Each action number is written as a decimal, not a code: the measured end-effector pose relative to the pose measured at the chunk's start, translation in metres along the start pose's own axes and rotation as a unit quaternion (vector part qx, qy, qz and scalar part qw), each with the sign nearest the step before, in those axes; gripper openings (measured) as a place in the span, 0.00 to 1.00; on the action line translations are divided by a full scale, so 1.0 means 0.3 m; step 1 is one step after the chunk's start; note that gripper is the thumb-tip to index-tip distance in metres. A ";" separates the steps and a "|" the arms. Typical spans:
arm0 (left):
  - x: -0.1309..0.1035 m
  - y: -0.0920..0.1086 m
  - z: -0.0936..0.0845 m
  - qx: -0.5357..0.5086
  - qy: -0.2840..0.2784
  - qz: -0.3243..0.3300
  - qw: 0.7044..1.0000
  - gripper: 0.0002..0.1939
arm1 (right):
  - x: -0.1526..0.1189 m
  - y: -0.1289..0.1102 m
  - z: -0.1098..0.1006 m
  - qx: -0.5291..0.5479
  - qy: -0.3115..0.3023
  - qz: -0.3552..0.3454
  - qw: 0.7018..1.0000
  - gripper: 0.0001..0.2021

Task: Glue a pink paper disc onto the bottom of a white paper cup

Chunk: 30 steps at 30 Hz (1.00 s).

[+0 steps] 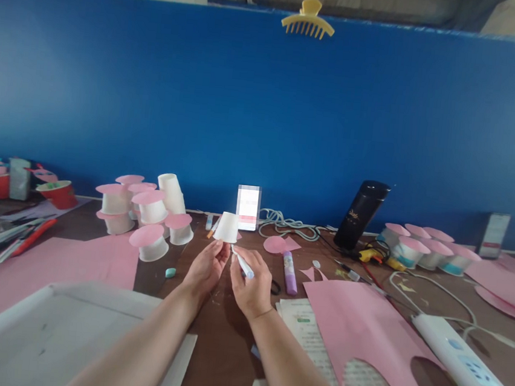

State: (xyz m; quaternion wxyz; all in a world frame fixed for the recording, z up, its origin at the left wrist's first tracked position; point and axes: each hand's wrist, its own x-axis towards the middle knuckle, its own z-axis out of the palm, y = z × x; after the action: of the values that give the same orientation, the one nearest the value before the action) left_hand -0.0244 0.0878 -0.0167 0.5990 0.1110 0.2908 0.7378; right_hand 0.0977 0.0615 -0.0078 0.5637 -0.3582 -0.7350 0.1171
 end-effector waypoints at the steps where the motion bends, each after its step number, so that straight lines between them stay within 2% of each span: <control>1: 0.000 -0.001 -0.001 0.010 -0.004 0.002 1.000 0.06 | -0.001 0.000 0.001 0.001 0.000 0.003 1.000 0.11; 9: 0.003 -0.005 -0.011 0.057 -0.028 0.005 0.998 0.01 | -0.007 0.018 0.013 0.007 0.002 0.023 1.000 0.11; 16: 0.004 -0.004 -0.017 0.078 -0.032 0.005 0.996 0.05 | -0.006 0.029 0.024 0.021 0.009 0.044 0.999 0.11; 24: 0.015 -0.008 -0.010 0.090 -0.018 -0.001 0.996 0.03 | 0.001 0.028 0.025 0.030 0.015 0.052 0.998 0.11; 30: 0.020 -0.011 -0.019 0.104 -0.052 0.000 0.993 0.06 | 0.007 0.039 0.029 0.026 0.038 0.051 0.998 0.11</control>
State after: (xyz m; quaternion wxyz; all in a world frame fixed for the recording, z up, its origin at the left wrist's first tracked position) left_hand -0.0260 0.0921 -0.0242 0.5980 0.2111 0.3346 0.6970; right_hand 0.0940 0.0735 -0.0159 0.5935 -0.3840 -0.6909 0.1513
